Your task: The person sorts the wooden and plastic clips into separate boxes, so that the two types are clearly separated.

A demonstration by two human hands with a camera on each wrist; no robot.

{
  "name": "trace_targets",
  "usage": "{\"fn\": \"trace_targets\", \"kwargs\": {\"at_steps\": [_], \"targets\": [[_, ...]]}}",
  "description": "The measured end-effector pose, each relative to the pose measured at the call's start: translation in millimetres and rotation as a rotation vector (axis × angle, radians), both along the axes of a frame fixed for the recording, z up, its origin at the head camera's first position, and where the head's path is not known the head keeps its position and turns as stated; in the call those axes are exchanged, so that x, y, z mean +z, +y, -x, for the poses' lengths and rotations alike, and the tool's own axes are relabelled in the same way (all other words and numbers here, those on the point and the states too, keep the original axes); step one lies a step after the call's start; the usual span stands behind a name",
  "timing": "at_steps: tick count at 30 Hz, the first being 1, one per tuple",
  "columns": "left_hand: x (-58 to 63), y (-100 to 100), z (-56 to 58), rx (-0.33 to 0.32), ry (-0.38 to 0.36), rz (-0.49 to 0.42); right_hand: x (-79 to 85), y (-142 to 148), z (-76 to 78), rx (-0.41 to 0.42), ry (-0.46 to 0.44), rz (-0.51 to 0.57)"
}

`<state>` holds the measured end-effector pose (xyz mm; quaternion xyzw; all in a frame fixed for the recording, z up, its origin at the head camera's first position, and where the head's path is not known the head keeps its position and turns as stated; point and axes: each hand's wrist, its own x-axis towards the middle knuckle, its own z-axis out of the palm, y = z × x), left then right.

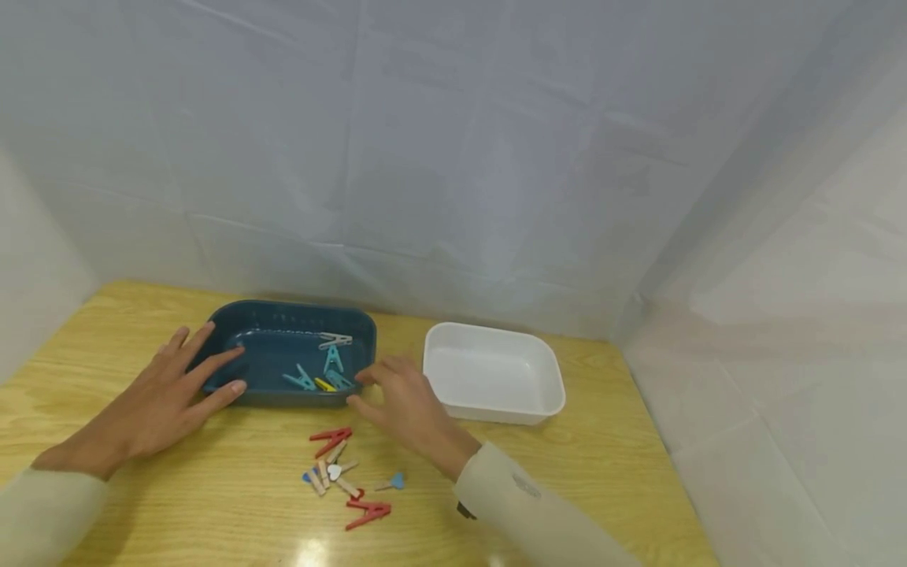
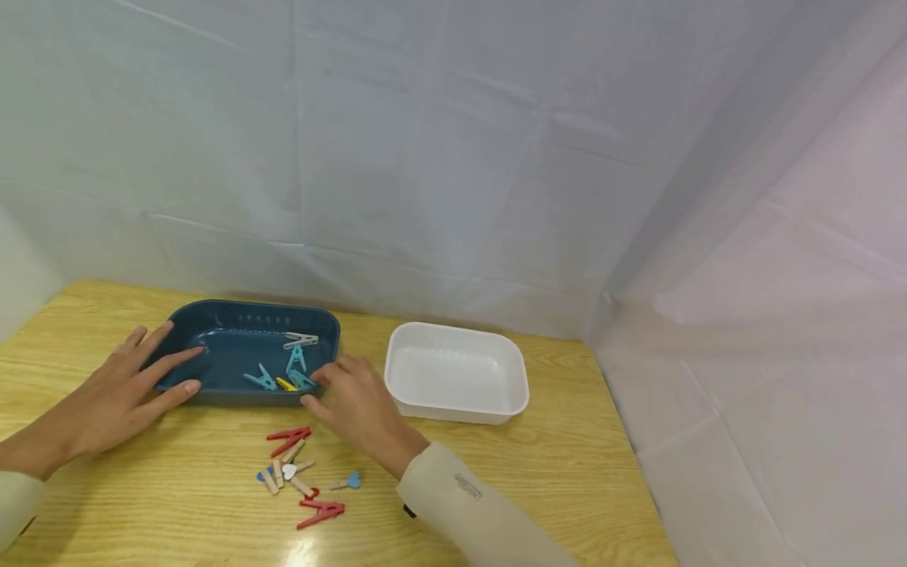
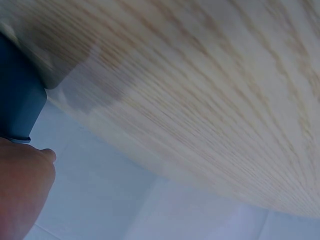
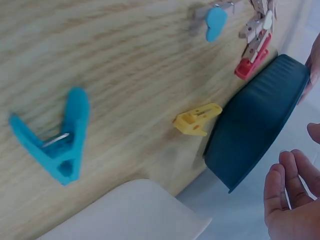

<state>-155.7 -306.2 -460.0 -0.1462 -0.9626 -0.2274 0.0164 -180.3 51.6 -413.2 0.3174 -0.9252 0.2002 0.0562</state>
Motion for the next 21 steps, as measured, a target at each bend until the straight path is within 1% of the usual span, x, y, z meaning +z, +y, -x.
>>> {"fn": "trace_targets", "kwargs": {"at_steps": [2,6,12,21], "targets": [[0.8,0,0.0,0.0,-0.008,0.002,-2.5,4,-3.2,0.006,-0.001,-0.006],[2.8,-1,-0.2,0.0,-0.023,0.003,-7.2,12,-9.3,0.017,0.026,-0.023],[2.9,-2,0.1,0.0,-0.02,0.0,-17.3,21,-17.5,0.008,0.049,-0.041],[1.7,-4,-0.5,0.001,-0.021,-0.001,-32.6,33,-21.0,0.005,0.075,-0.057]]}}
